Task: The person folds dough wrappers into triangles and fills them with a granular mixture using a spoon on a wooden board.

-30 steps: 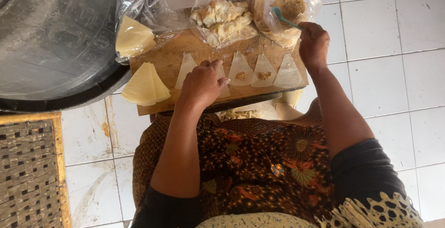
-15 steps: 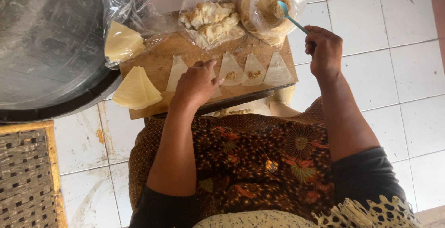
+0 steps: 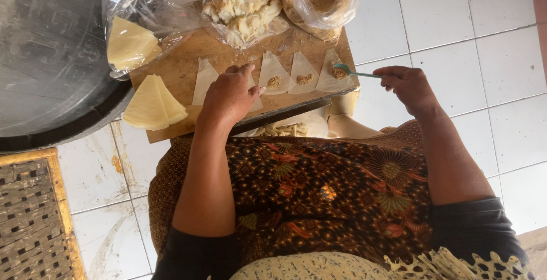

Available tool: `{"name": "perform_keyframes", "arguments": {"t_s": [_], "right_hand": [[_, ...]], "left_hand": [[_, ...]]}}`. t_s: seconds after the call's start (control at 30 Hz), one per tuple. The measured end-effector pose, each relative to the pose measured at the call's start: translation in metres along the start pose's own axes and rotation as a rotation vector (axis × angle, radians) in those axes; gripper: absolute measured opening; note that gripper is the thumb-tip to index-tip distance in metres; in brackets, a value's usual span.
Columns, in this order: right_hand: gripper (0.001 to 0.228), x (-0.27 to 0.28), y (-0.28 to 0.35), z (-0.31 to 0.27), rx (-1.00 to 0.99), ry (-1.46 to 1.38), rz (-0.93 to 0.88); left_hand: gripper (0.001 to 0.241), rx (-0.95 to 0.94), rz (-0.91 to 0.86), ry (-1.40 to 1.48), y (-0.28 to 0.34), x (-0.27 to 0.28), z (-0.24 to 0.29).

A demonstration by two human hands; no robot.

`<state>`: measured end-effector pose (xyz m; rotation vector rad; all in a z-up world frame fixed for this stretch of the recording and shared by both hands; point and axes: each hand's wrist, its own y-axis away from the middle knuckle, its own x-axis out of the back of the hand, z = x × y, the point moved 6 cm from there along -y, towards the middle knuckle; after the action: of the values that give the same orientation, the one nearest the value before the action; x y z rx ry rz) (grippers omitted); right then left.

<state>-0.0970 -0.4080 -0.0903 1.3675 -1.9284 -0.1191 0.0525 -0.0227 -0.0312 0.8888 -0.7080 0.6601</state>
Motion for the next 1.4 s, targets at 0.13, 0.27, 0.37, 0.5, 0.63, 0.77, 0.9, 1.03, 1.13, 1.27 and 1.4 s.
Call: {"name": "perform_keyframes", "arguments": {"t_s": [0.13,0.27,0.37,0.5,0.63,0.77,0.9,1.03,1.13,1.27,1.4], "right_hand": [[0.026,-0.001,0.001,-0.006,0.012,0.177,0.029],[0.026,-0.004,0.001,-0.014,0.151,0.298,0.037],[0.026,-0.004,0.001,-0.017,0.165,0.307,0.05],[0.024,-0.003,0.001,-0.019,0.154,0.327,0.053],[0.023,-0.001,-0.001,-0.016,0.176,0.331,0.053],[0.024,0.001,-0.007,-0.008,0.123,0.319,0.039],[0.024,0.002,-0.008,-0.009,0.175,0.304,0.039],[0.026,0.002,-0.009,-0.01,0.171,0.279,0.037],[0.024,0.001,-0.01,-0.01,0.129,0.282,0.036],[0.023,0.001,-0.01,-0.01,0.145,0.232,0.031],[0.025,0.002,-0.01,-0.012,0.139,0.265,0.043]], "left_hand": [[0.065,0.014,-0.01,0.006,-0.002,-0.003,0.0],[0.066,0.023,-0.015,0.013,-0.002,-0.004,-0.001],[0.065,0.019,-0.015,-0.001,-0.002,-0.004,-0.001],[0.065,0.009,-0.009,-0.018,-0.003,-0.004,0.0],[0.065,0.004,-0.005,-0.025,-0.003,-0.005,0.0],[0.065,0.005,-0.011,-0.02,-0.003,-0.006,-0.001],[0.065,0.008,-0.014,-0.014,-0.004,-0.007,-0.001],[0.064,0.006,-0.014,-0.018,-0.003,-0.006,0.0],[0.063,-0.004,-0.007,-0.027,-0.003,-0.004,0.001],[0.062,0.007,-0.004,0.013,-0.001,-0.003,0.001],[0.063,0.002,0.001,0.005,-0.002,-0.004,0.001]]}}
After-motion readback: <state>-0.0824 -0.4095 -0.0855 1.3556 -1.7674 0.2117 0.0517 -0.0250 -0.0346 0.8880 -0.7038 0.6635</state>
